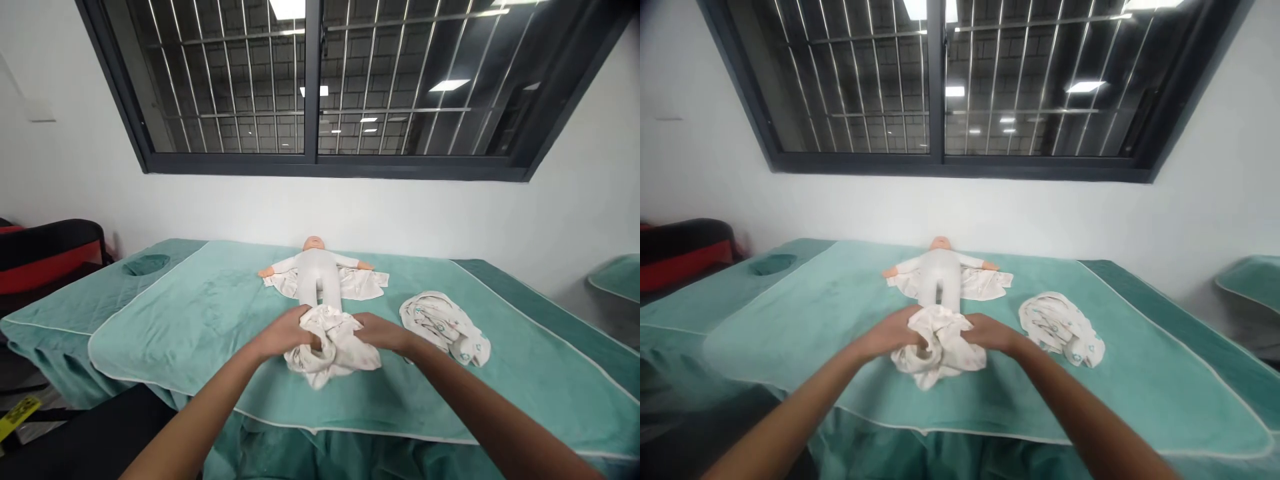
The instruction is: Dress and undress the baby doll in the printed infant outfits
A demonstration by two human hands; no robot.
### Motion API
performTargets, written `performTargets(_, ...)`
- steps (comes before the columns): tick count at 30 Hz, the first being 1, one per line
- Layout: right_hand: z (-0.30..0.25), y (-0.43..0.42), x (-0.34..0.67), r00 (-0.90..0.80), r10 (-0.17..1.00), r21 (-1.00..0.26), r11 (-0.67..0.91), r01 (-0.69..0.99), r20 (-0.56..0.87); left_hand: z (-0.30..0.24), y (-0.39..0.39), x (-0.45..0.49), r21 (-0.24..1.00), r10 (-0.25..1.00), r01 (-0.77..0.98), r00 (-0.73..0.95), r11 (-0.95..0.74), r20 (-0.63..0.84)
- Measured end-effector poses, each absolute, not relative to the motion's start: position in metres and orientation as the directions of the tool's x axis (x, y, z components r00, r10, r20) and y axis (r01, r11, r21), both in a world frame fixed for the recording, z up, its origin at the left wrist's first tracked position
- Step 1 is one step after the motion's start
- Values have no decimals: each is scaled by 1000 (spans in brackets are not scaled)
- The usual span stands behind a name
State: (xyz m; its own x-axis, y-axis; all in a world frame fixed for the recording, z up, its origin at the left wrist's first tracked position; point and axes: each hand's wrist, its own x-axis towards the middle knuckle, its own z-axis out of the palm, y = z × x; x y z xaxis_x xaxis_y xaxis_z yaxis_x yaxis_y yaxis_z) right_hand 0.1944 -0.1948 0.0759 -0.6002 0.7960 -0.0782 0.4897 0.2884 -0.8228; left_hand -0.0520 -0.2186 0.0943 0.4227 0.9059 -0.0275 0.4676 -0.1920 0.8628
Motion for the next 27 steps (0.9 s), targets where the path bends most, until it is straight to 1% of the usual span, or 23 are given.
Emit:
performTargets(2,103,-194,202,-705,701,-917,203,344,-109,114,-216,-58,937,890,332,452,-113,-53)
performTargets(3,117,-193,205,-727,678,-937,177,302,-107,123,-214,-60,958,891,267,454,-104,-30)
performTargets(5,147,-189,207,-739,663,-934,175,310,-121,142,-209,-67,974,877,178,478,-139,38)
performTargets(6,161,-188,208,-745,647,-915,183,358,-163,152,-207,-69,973,843,167,535,-161,48)
performTargets(7,175,-186,207,-740,642,-890,196,411,-200,162,-205,-72,968,780,187,625,-169,16)
performTargets(8,187,-186,205,-728,644,-859,212,466,-236,173,-203,-73,955,691,242,721,-172,-58)
performTargets(9,198,-185,202,-708,652,-824,222,521,-271,184,-202,-74,927,609,320,781,-194,-142)
performTargets(10,207,-186,199,-684,660,-788,224,574,-311,194,-201,-74,888,560,394,802,-235,-208)
performTargets(12,221,-186,189,-660,628,-709,233,665,-412,211,-201,-70,805,557,505,783,-310,-277)
performTargets(14,230,-186,178,-684,557,-674,272,687,-471,224,-201,-65,746,590,567,751,-349,-295)
performTargets(15,233,-185,172,-710,538,-682,303,665,-454,229,-202,-63,732,604,580,742,-358,-292)
performTargets(16,236,-184,167,-738,540,-699,337,630,-404,234,-202,-63,728,618,580,736,-365,-277)
performTargets(17,237,-182,162,-759,562,-720,371,586,-329,237,-202,-64,741,639,561,732,-369,-236)
performTargets(18,238,-180,157,-769,593,-741,400,539,-239,239,-201,-66,770,670,519,723,-371,-165)
performTargets(19,238,-178,151,-769,621,-764,420,489,-151,239,-199,-68,808,713,457,698,-372,-66)
performTargets(20,237,-175,146,-763,642,-795,426,431,-70,237,-197,-72,844,773,382,632,-376,58)
performTargets(22,231,-168,132,-721,689,-879,390,276,79,226,-190,-77,879,878,252,377,-404,295)
performTargets(23,226,-163,124,-674,724,-913,361,188,148,218,-184,-79,880,900,220,217,-421,377)
performTargets(24,219,-156,115,-612,763,-935,339,104,209,206,-179,-80,877,902,211,65,-431,427)
performTargets(25,210,-148,105,-539,801,-942,333,42,260,192,-173,-80,876,892,220,-52,-429,449)
performTargets(26,199,-138,95,-466,833,-938,345,17,298,176,-167,-79,878,878,237,-147,-415,455)
performTargets(27,187,-128,85,-409,853,-930,366,29,323,159,-161,-78,879,860,260,-226,-400,458)
